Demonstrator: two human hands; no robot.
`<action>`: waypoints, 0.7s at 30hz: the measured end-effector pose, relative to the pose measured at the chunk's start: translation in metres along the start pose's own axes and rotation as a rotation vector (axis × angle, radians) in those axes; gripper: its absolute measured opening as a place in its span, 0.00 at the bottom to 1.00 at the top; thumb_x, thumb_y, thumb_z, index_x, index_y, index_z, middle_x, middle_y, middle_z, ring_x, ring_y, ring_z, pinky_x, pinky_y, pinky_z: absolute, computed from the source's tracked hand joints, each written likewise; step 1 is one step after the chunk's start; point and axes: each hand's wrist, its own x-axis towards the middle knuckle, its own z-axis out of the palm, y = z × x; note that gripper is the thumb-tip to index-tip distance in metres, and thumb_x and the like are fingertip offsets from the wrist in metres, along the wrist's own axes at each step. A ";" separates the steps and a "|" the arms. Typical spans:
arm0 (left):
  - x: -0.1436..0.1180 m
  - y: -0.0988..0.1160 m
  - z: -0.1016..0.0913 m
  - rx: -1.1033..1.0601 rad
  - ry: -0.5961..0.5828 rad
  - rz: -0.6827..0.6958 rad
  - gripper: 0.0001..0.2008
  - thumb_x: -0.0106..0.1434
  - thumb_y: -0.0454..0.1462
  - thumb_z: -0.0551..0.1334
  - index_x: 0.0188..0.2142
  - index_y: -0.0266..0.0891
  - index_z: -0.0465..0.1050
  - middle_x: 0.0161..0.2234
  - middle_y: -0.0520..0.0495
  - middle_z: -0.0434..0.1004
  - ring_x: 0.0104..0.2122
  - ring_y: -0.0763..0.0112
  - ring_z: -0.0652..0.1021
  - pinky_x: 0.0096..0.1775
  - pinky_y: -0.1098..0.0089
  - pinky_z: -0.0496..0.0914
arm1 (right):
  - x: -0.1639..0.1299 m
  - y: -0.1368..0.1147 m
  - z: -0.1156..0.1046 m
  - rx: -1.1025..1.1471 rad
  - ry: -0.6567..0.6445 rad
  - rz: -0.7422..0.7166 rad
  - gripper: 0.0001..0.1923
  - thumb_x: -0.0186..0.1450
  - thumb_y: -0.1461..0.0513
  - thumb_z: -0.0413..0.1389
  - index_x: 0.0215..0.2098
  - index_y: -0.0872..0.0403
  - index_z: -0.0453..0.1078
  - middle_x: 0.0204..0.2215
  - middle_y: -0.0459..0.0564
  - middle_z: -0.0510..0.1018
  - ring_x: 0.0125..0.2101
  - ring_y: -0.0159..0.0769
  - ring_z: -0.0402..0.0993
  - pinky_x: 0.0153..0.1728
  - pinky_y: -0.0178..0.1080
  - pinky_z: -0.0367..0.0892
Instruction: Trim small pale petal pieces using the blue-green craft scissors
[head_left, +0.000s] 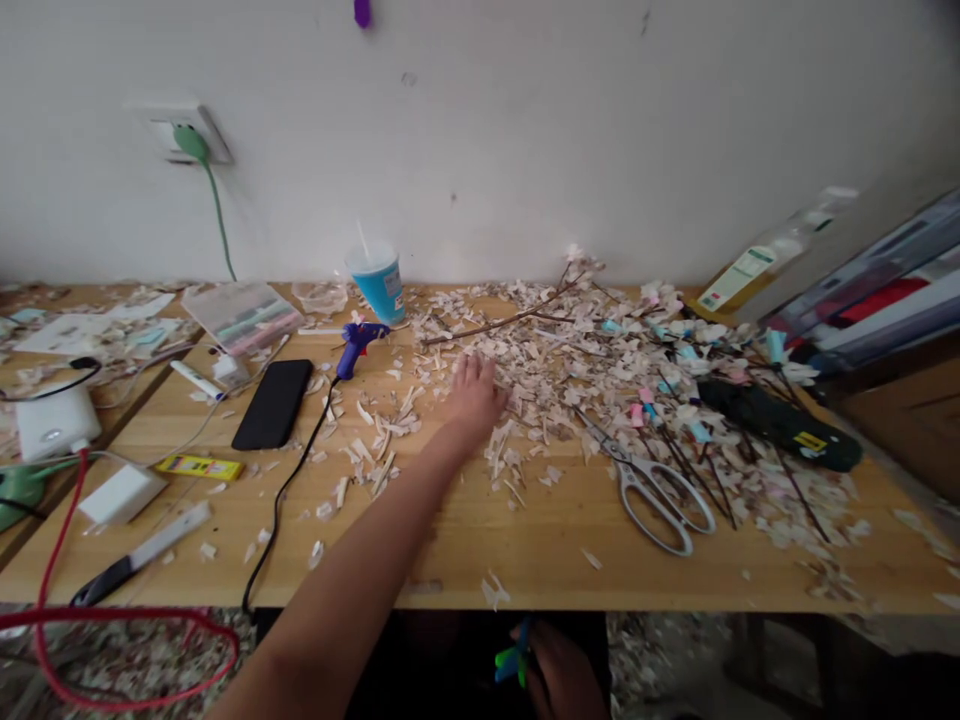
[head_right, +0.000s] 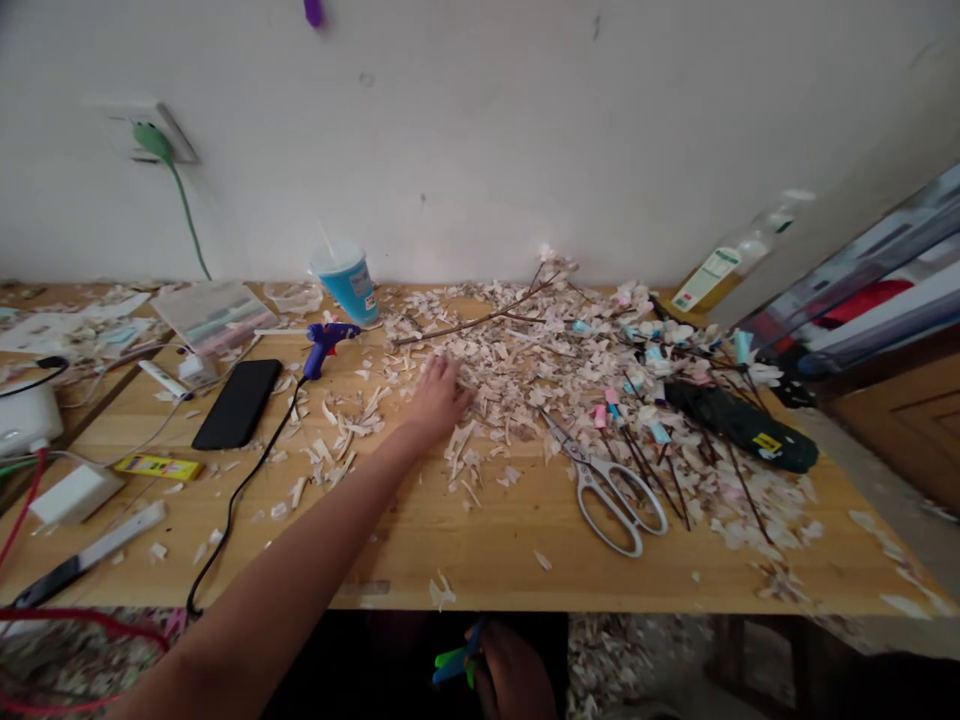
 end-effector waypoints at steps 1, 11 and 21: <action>0.003 -0.001 0.003 -0.042 -0.061 0.012 0.18 0.60 0.34 0.61 0.51 0.36 0.71 0.58 0.35 0.67 0.60 0.55 0.65 0.60 0.54 0.58 | -0.002 0.001 0.003 -0.005 -0.006 -0.003 0.15 0.67 0.60 0.47 0.50 0.50 0.67 0.41 0.50 0.81 0.40 0.38 0.79 0.40 0.34 0.73; 0.056 -0.018 -0.035 -0.563 0.029 -0.057 0.27 0.57 0.24 0.51 0.56 0.33 0.66 0.44 0.39 0.79 0.44 0.66 0.78 0.46 0.65 0.71 | -0.007 0.004 0.012 -0.099 0.102 -0.005 0.16 0.69 0.57 0.44 0.48 0.51 0.68 0.39 0.50 0.82 0.38 0.37 0.79 0.39 0.34 0.72; 0.043 0.004 -0.038 -0.072 0.023 -0.014 0.23 0.67 0.39 0.53 0.61 0.42 0.60 0.32 0.46 0.80 0.32 0.66 0.78 0.39 0.68 0.70 | -0.007 0.005 0.016 -0.056 0.044 0.022 0.16 0.68 0.58 0.44 0.48 0.51 0.69 0.40 0.51 0.81 0.40 0.39 0.79 0.41 0.35 0.72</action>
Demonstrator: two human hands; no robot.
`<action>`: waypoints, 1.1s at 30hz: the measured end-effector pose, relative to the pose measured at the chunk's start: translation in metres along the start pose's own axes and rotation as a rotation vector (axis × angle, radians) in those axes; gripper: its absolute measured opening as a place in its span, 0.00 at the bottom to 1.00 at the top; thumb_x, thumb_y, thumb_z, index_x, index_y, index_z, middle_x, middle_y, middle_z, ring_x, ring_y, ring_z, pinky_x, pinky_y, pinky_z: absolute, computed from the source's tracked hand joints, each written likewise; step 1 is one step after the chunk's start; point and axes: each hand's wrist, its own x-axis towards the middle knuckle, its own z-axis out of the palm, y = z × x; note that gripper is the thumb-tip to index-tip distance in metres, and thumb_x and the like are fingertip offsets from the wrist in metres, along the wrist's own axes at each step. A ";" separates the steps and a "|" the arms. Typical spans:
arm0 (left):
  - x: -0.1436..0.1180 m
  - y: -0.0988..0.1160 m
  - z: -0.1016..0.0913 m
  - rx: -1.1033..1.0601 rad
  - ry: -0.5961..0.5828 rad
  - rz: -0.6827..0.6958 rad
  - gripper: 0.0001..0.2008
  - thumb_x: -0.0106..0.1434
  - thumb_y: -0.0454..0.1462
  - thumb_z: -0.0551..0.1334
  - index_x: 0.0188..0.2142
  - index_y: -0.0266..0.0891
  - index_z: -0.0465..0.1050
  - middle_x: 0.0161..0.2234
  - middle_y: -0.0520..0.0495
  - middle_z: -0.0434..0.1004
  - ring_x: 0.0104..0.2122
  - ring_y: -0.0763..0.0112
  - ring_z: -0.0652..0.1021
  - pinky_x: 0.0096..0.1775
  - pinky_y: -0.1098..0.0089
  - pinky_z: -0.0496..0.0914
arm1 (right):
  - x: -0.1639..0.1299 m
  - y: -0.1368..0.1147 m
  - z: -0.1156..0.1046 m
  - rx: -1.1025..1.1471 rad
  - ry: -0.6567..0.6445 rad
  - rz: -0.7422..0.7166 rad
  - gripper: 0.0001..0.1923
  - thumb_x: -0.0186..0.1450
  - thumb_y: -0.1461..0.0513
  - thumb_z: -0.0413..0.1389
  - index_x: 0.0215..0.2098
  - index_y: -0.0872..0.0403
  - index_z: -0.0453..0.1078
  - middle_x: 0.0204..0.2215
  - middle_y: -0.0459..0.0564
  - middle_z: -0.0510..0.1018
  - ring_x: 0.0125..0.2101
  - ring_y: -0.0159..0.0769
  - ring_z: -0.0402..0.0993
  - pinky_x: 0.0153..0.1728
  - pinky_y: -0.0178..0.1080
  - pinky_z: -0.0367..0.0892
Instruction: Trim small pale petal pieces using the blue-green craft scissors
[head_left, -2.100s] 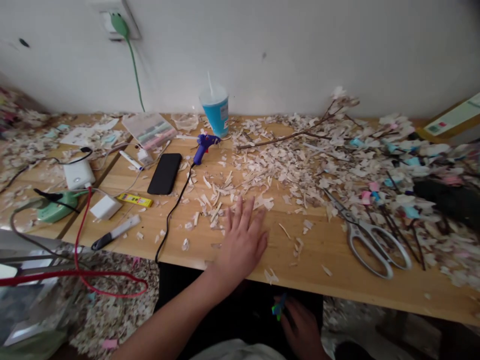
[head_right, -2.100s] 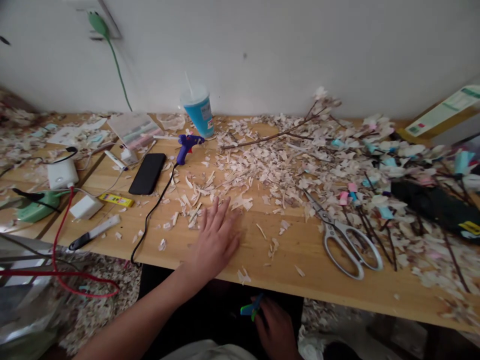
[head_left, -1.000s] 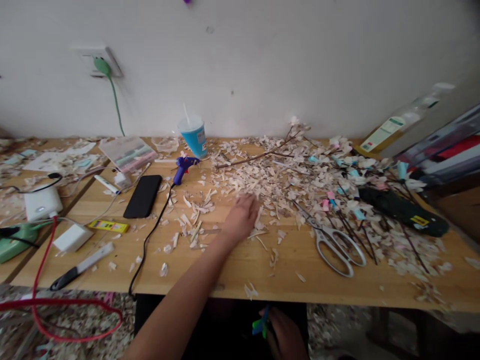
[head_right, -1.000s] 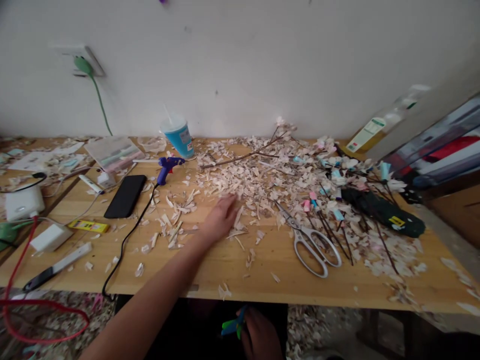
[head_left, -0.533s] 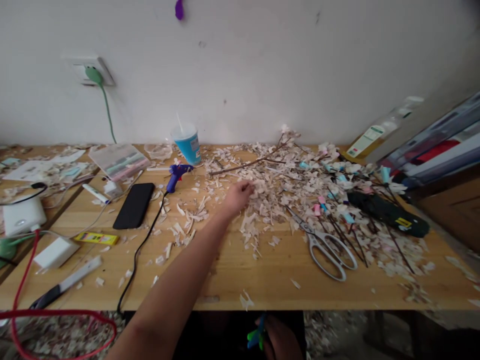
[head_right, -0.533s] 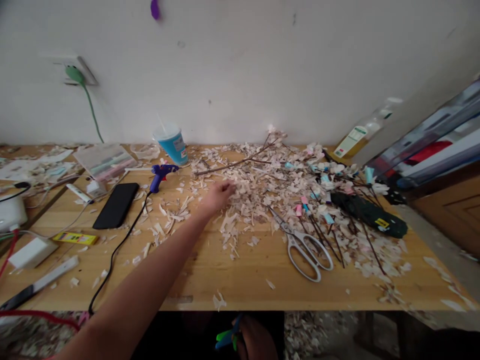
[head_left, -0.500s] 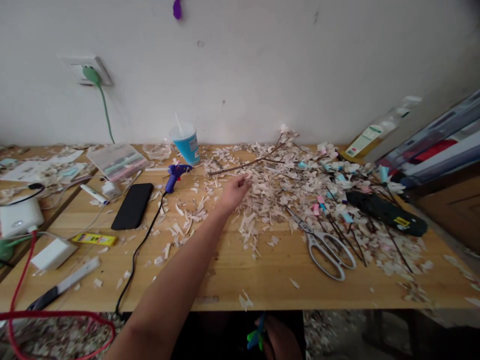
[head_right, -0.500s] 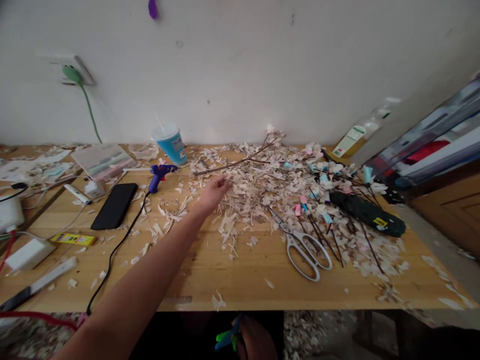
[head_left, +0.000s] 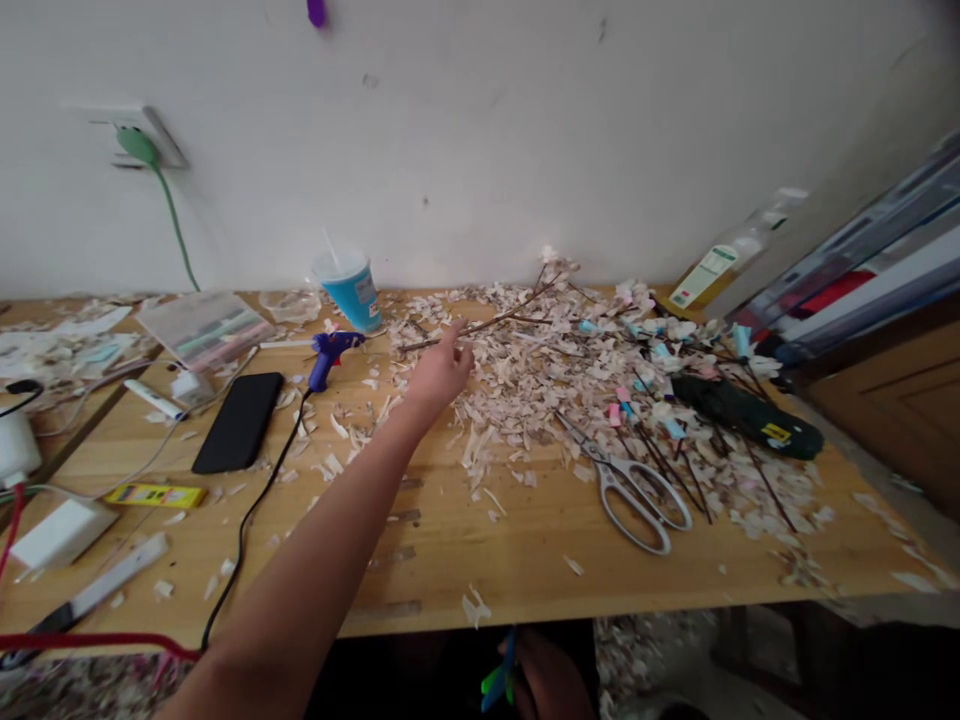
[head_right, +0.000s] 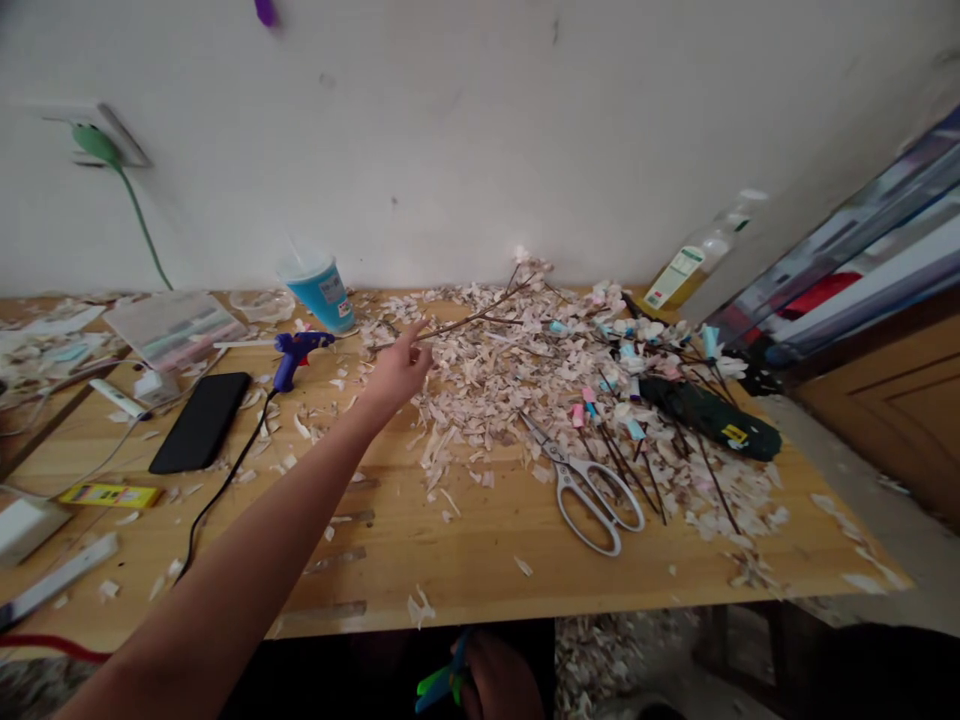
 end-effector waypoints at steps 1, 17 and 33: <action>0.002 0.003 0.000 0.032 0.024 -0.014 0.22 0.68 0.41 0.52 0.61 0.42 0.61 0.31 0.45 0.79 0.31 0.65 0.78 0.39 0.67 0.69 | 0.000 0.000 0.000 0.003 0.001 -0.006 0.16 0.68 0.58 0.44 0.48 0.51 0.69 0.40 0.51 0.81 0.40 0.39 0.79 0.40 0.36 0.72; -0.020 0.006 0.009 0.332 -0.516 0.479 0.11 0.59 0.32 0.62 0.41 0.42 0.77 0.43 0.42 0.76 0.48 0.59 0.72 0.52 0.61 0.65 | 0.011 -0.003 -0.013 -0.031 0.024 -0.028 0.17 0.69 0.56 0.43 0.46 0.50 0.70 0.38 0.50 0.82 0.37 0.37 0.79 0.38 0.34 0.73; -0.014 -0.019 0.001 0.147 -0.136 0.323 0.20 0.62 0.28 0.51 0.50 0.38 0.73 0.47 0.42 0.77 0.50 0.65 0.74 0.54 0.63 0.66 | 0.014 -0.004 -0.017 -0.052 0.035 -0.044 0.16 0.69 0.56 0.44 0.46 0.52 0.70 0.37 0.50 0.82 0.37 0.37 0.79 0.39 0.33 0.72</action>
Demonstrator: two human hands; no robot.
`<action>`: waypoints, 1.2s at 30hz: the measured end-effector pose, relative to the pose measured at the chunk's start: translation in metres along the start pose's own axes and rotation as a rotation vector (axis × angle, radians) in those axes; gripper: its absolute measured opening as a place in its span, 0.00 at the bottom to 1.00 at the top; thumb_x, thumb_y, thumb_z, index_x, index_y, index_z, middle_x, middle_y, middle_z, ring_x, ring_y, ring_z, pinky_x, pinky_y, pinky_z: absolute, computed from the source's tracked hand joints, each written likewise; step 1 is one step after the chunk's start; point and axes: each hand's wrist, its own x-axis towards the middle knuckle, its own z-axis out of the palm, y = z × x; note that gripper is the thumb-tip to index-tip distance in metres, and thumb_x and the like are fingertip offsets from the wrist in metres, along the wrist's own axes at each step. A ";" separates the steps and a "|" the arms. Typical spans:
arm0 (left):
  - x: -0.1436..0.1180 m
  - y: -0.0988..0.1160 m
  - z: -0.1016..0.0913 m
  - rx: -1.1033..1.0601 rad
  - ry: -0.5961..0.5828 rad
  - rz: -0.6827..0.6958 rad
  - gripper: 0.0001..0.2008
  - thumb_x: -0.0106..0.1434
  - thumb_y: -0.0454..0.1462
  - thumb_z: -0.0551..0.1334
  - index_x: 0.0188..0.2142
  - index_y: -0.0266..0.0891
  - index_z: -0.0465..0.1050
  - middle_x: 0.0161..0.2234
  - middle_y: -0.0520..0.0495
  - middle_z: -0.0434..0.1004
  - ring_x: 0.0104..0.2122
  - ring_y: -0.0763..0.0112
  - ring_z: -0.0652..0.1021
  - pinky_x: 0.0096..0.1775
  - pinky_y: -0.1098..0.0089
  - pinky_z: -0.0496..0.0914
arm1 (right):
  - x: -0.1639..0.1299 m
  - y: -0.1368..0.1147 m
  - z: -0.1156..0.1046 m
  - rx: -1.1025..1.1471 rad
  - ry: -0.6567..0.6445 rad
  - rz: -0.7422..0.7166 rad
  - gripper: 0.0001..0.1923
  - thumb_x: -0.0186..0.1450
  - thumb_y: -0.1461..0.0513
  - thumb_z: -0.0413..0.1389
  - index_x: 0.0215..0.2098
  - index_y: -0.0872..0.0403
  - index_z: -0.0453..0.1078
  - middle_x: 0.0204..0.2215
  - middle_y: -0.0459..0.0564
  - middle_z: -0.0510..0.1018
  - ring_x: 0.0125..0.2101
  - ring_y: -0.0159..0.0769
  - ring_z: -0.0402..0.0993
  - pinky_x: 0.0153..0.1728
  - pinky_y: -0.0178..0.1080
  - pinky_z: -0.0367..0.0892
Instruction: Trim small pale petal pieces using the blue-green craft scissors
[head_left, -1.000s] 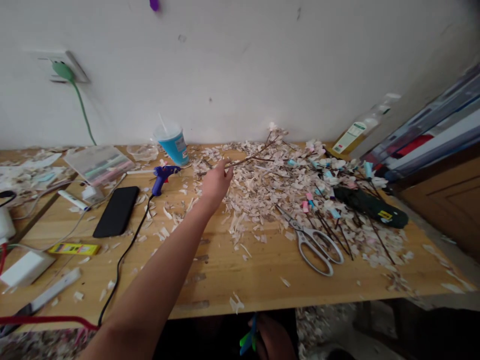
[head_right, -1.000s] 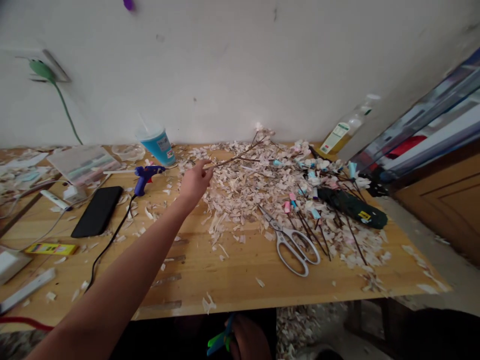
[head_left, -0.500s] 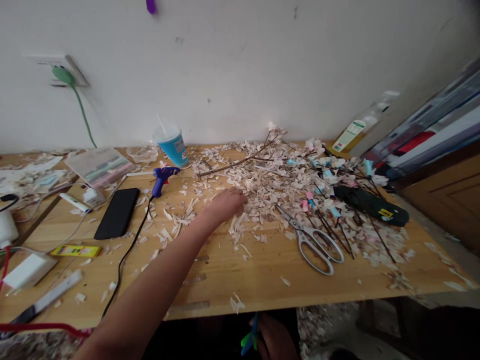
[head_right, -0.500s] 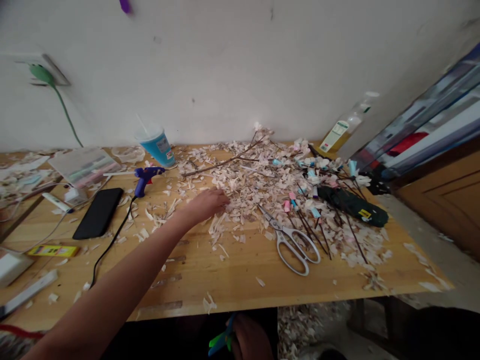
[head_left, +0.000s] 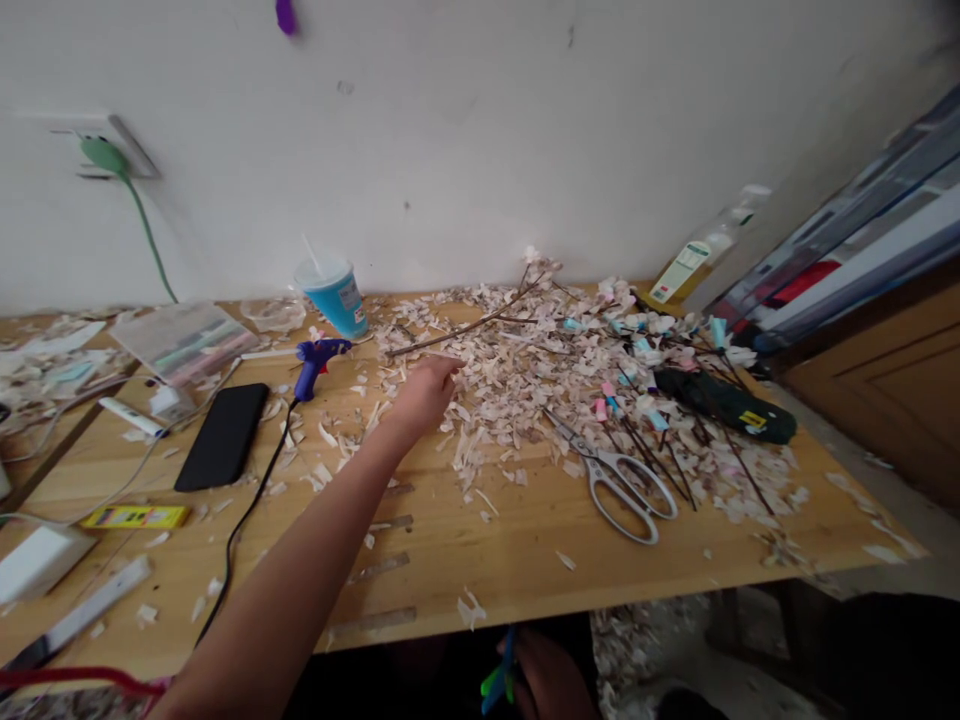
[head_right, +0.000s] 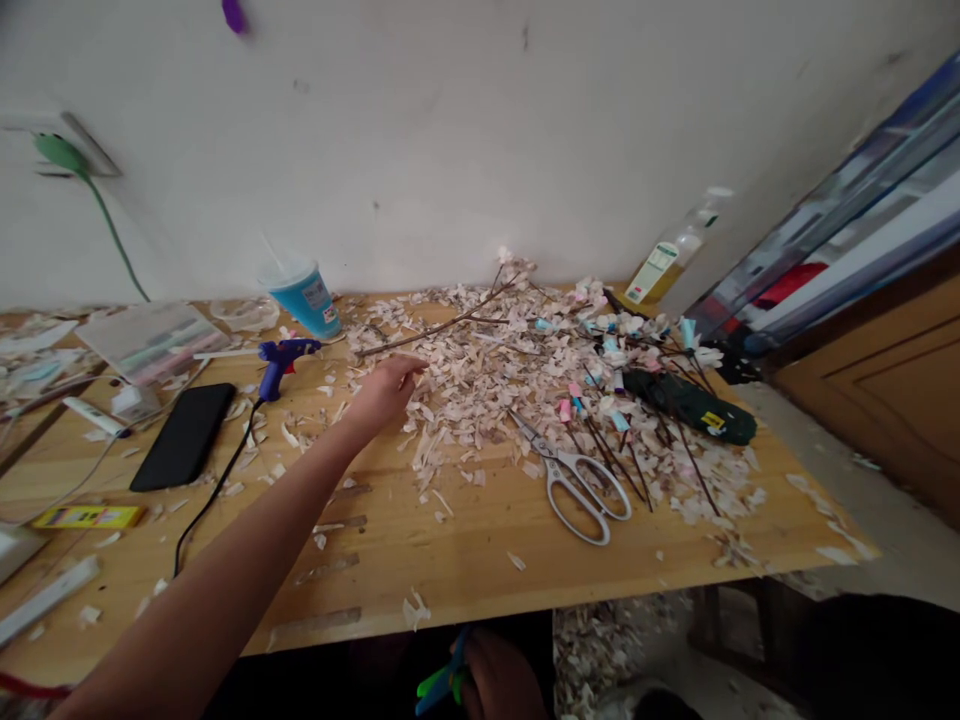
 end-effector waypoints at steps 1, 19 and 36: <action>0.001 -0.001 0.001 0.015 -0.010 -0.012 0.17 0.64 0.30 0.52 0.48 0.38 0.74 0.45 0.42 0.78 0.48 0.64 0.75 0.53 0.63 0.66 | -0.001 0.001 0.001 0.010 -0.001 0.001 0.16 0.69 0.56 0.44 0.46 0.52 0.70 0.38 0.50 0.82 0.38 0.37 0.79 0.39 0.33 0.71; 0.021 -0.009 0.018 0.017 -0.142 -0.158 0.14 0.62 0.32 0.56 0.40 0.41 0.80 0.39 0.45 0.79 0.40 0.63 0.77 0.45 0.67 0.69 | -0.018 0.010 0.023 0.035 -0.149 0.018 0.21 0.69 0.54 0.43 0.49 0.55 0.70 0.43 0.56 0.80 0.44 0.43 0.77 0.45 0.38 0.71; -0.008 -0.001 0.000 -0.925 0.260 -0.585 0.10 0.52 0.40 0.68 0.30 0.34 0.74 0.27 0.46 0.78 0.28 0.69 0.79 0.32 0.68 0.75 | -0.014 0.001 0.013 0.082 -0.116 0.103 0.18 0.68 0.56 0.44 0.51 0.51 0.68 0.43 0.52 0.81 0.43 0.41 0.78 0.45 0.37 0.71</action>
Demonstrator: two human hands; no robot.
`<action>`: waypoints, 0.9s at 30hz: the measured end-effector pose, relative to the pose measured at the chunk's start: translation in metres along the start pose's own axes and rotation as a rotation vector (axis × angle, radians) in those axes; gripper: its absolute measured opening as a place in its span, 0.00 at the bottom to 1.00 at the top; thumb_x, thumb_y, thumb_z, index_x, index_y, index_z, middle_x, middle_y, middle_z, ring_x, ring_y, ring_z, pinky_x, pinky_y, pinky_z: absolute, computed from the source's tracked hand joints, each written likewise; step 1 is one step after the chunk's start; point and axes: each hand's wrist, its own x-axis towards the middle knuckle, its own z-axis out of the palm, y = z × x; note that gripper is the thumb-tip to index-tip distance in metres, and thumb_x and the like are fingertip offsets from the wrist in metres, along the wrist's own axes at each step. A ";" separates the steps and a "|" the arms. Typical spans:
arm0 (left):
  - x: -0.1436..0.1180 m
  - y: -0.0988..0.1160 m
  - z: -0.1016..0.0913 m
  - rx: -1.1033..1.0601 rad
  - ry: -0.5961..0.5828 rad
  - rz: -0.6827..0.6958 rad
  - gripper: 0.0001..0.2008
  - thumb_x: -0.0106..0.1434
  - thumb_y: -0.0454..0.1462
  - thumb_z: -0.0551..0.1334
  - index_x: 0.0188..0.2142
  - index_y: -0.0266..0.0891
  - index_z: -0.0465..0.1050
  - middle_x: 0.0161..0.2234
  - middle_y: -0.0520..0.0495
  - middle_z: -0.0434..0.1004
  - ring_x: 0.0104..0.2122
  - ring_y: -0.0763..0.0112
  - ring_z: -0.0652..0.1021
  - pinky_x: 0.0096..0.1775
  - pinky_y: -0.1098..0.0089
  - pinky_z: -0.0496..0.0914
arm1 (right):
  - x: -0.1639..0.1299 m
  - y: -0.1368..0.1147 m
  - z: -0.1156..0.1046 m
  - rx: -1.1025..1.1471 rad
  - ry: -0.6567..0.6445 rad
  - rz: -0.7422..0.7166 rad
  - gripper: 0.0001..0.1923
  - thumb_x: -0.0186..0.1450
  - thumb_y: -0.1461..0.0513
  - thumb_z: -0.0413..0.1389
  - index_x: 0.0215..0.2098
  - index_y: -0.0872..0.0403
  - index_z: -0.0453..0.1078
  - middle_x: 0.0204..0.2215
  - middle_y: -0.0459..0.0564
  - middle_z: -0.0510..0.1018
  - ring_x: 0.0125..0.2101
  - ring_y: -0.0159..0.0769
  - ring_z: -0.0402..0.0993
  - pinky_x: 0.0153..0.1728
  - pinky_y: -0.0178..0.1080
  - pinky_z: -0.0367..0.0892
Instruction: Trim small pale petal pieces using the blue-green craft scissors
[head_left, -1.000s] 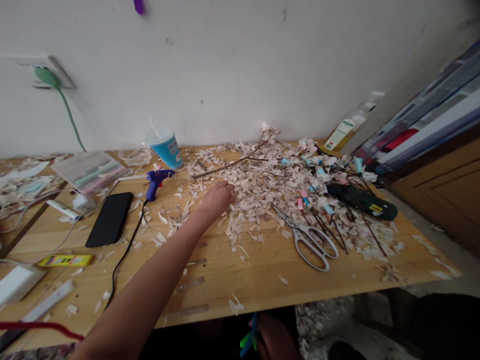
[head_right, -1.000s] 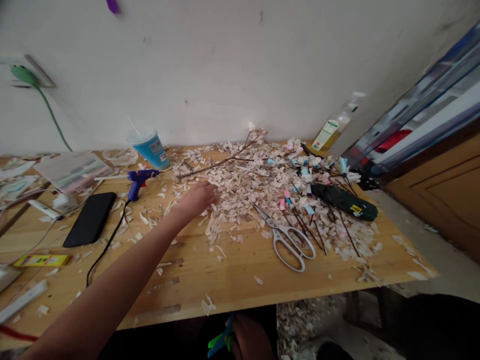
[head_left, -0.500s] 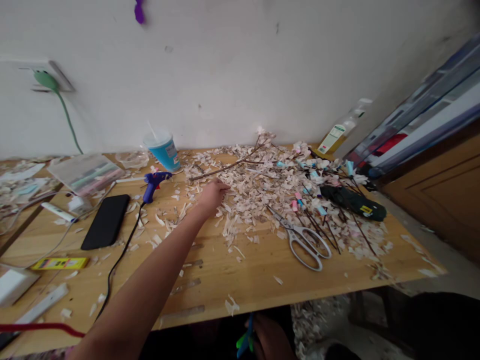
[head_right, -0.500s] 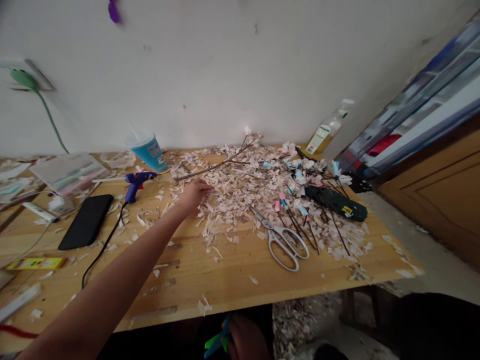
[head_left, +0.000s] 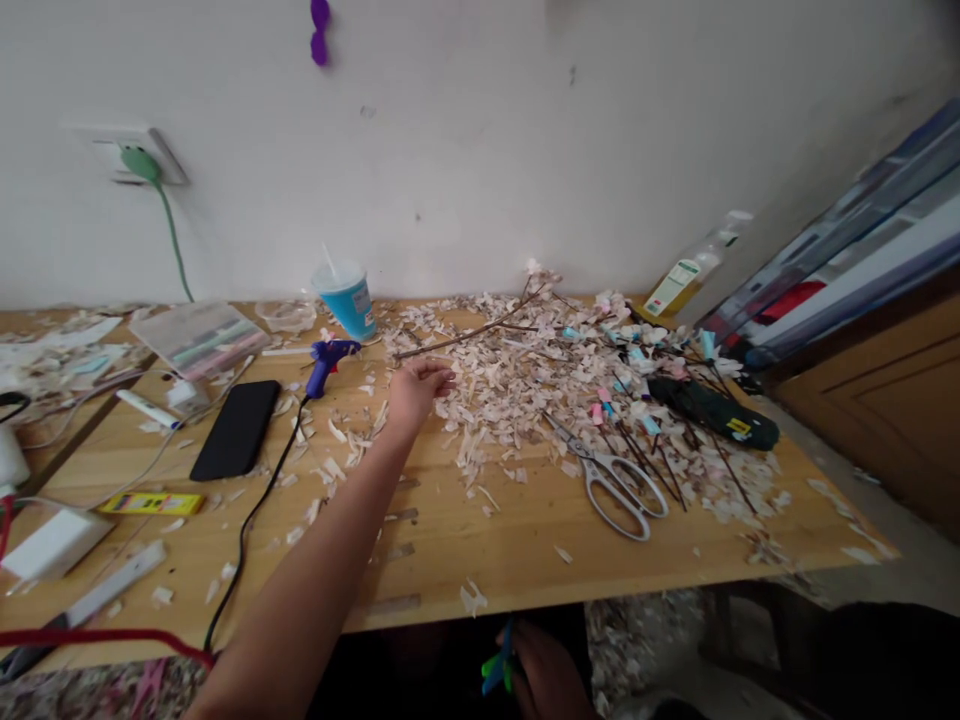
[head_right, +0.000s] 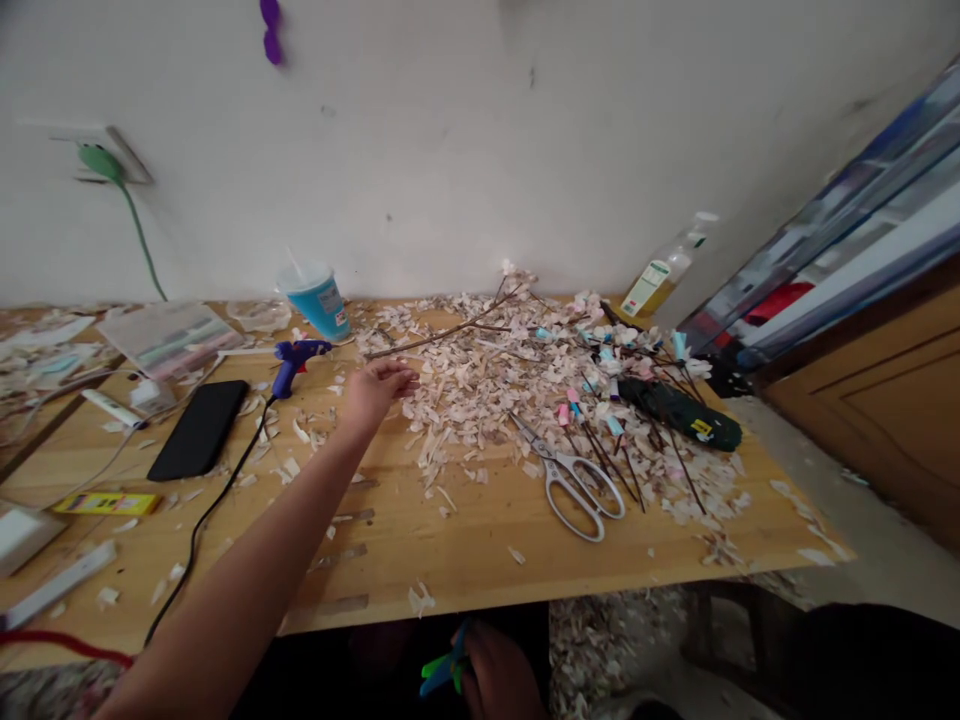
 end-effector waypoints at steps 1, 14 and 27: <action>-0.011 0.001 -0.004 -0.044 0.027 -0.003 0.12 0.51 0.41 0.69 0.30 0.35 0.74 0.27 0.47 0.78 0.28 0.69 0.79 0.32 0.69 0.75 | 0.003 -0.001 -0.004 0.000 0.017 -0.006 0.18 0.69 0.56 0.44 0.51 0.51 0.69 0.42 0.52 0.81 0.43 0.40 0.78 0.44 0.37 0.71; -0.217 0.008 -0.053 -0.724 0.164 -0.526 0.19 0.40 0.36 0.77 0.33 0.33 0.78 0.24 0.51 0.77 0.24 0.78 0.76 0.30 0.77 0.75 | 0.026 -0.111 -0.077 0.433 0.092 0.389 0.23 0.66 0.52 0.51 0.56 0.53 0.63 0.45 0.58 0.77 0.43 0.45 0.76 0.39 0.39 0.74; -0.262 0.010 -0.067 -0.748 0.264 -0.514 0.16 0.40 0.37 0.77 0.28 0.34 0.79 0.26 0.47 0.81 0.24 0.73 0.78 0.30 0.72 0.75 | 0.116 -0.156 -0.124 0.355 -0.236 0.403 0.13 0.64 0.56 0.52 0.44 0.53 0.69 0.34 0.51 0.78 0.34 0.39 0.76 0.33 0.35 0.69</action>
